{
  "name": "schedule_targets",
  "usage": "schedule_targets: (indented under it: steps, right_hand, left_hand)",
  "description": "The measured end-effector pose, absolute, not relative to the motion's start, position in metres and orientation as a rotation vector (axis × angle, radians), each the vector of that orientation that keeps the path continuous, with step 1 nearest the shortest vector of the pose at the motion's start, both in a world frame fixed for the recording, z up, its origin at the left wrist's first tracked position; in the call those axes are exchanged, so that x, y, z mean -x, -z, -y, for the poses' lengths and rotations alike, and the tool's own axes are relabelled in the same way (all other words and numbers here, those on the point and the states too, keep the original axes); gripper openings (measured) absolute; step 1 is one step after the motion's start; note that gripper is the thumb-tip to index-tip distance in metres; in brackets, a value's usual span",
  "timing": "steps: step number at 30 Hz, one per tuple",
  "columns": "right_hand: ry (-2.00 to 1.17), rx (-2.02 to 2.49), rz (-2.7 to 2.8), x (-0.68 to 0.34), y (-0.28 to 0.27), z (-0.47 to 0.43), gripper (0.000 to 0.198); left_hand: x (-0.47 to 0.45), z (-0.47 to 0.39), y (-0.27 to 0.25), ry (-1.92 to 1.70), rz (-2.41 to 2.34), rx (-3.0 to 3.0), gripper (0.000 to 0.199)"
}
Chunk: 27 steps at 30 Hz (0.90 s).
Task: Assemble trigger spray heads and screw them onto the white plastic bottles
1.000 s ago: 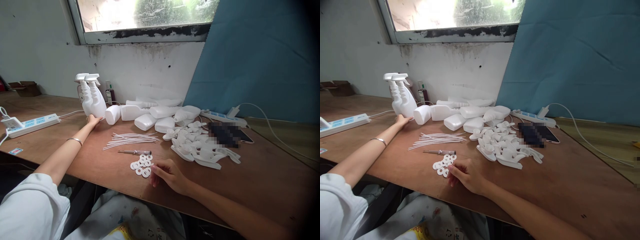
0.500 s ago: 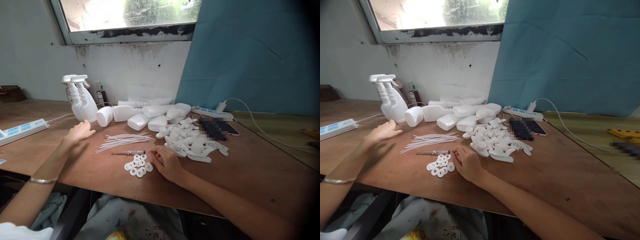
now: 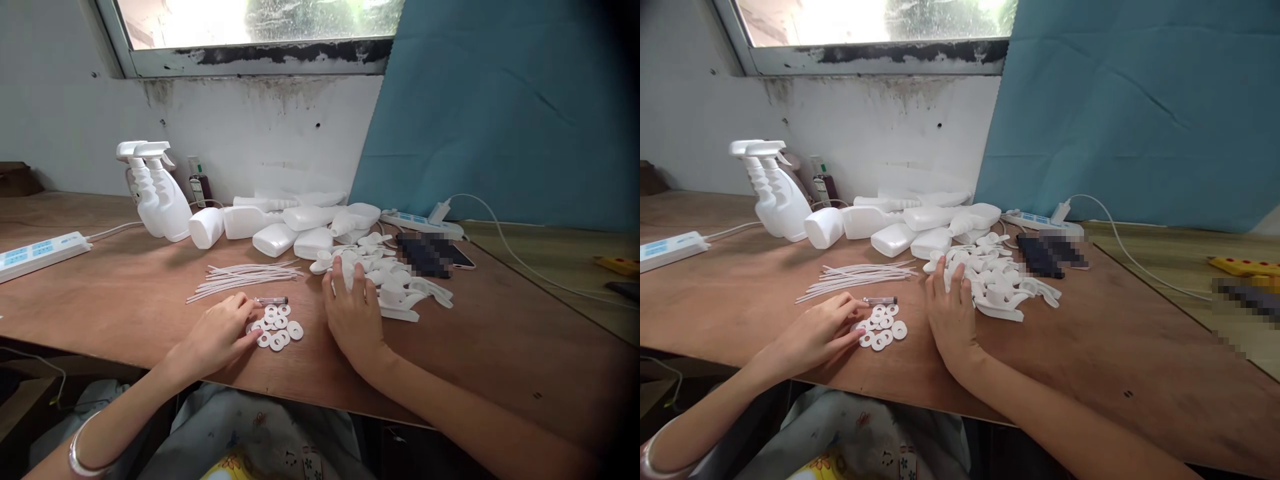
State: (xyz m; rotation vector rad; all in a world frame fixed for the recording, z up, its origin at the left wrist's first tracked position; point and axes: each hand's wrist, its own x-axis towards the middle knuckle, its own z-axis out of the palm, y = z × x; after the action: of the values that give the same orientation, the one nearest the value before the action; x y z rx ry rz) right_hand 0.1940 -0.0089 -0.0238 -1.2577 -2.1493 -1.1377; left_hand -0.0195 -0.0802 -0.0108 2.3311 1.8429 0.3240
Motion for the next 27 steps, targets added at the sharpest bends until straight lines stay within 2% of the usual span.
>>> schedule_targets:
  steps: [6,11,16,22,27]
  right_hand:
    - [1.213,1.373,2.154,-0.194,0.029,0.01,0.027]
    - [1.274,1.283,2.222,-0.19,0.028,0.018,0.021]
    - [1.2,1.147,2.283,-0.188,0.03,0.024,0.019]
    - [0.97,0.804,2.381,-0.187,0.033,0.023,0.022]
    - [0.834,0.909,2.356,-0.187,0.032,0.022,0.024]
  left_hand:
    - [0.02,0.078,0.013,-0.373,-1.811,-2.354,0.019]
    - [0.019,0.079,0.015,-0.477,-1.809,-2.357,0.011]
    - [0.017,0.08,0.011,-0.653,-1.807,-2.318,0.014]
    - [0.014,0.08,0.017,-0.89,-1.721,-2.247,0.022]
    - [0.007,0.079,0.019,-1.017,-1.636,-2.203,0.02]
